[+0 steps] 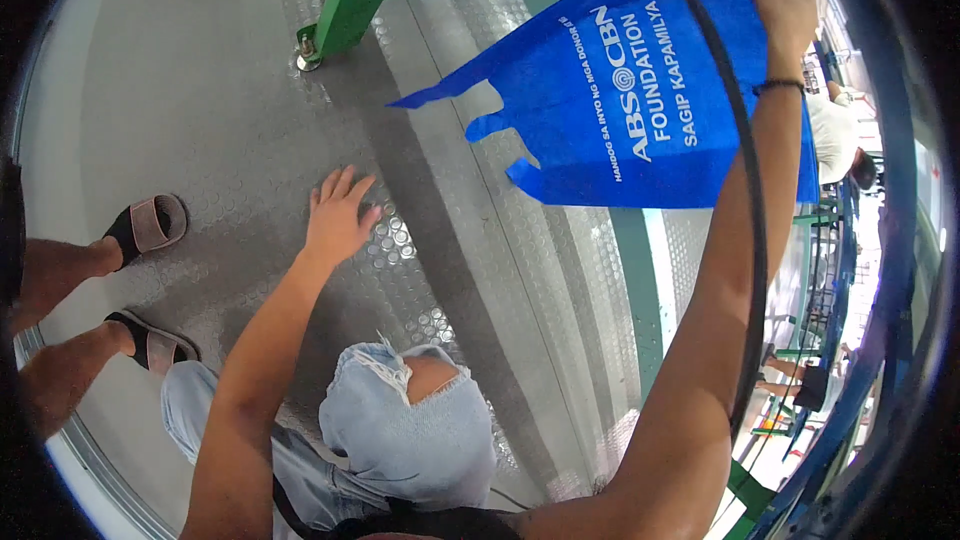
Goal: Transferring printed blue bags from the screen printing station to a drying conveyor rack.
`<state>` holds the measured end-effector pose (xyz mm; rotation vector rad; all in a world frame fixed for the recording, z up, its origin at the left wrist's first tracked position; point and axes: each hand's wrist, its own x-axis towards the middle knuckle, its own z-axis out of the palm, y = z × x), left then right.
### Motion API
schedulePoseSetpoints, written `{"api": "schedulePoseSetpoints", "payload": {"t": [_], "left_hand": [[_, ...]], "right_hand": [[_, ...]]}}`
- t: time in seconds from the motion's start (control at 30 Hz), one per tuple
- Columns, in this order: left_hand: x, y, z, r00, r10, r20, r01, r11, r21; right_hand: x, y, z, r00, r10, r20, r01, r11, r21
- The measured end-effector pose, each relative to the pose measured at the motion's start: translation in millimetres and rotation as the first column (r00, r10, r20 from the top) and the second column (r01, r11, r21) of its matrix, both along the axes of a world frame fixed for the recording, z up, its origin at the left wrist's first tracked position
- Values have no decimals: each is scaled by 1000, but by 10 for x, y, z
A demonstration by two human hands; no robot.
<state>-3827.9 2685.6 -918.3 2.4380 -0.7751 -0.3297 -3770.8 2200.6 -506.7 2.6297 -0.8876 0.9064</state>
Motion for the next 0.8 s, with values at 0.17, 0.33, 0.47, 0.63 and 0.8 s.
{"api": "schedulePoseSetpoints", "payload": {"t": [0.17,0.33,0.47,0.63,0.8], "left_hand": [[-311,206,-486,956,-57,289,58,998,3],[-389,291,-232,966,-69,248,63,997,34],[-475,361,-156,969,-57,242,44,997,60],[-513,370,-148,974,-80,211,53,990,131],[-450,321,-173,976,-71,207,51,994,101]], "right_hand": [[418,-1029,-521,990,-69,-126,69,998,-3],[327,-1094,-971,989,-120,-81,137,956,259],[200,-900,-1128,993,-63,99,40,975,217],[-406,-247,-944,868,185,460,-287,944,161],[-598,158,-553,764,427,484,-473,881,-30]]}}
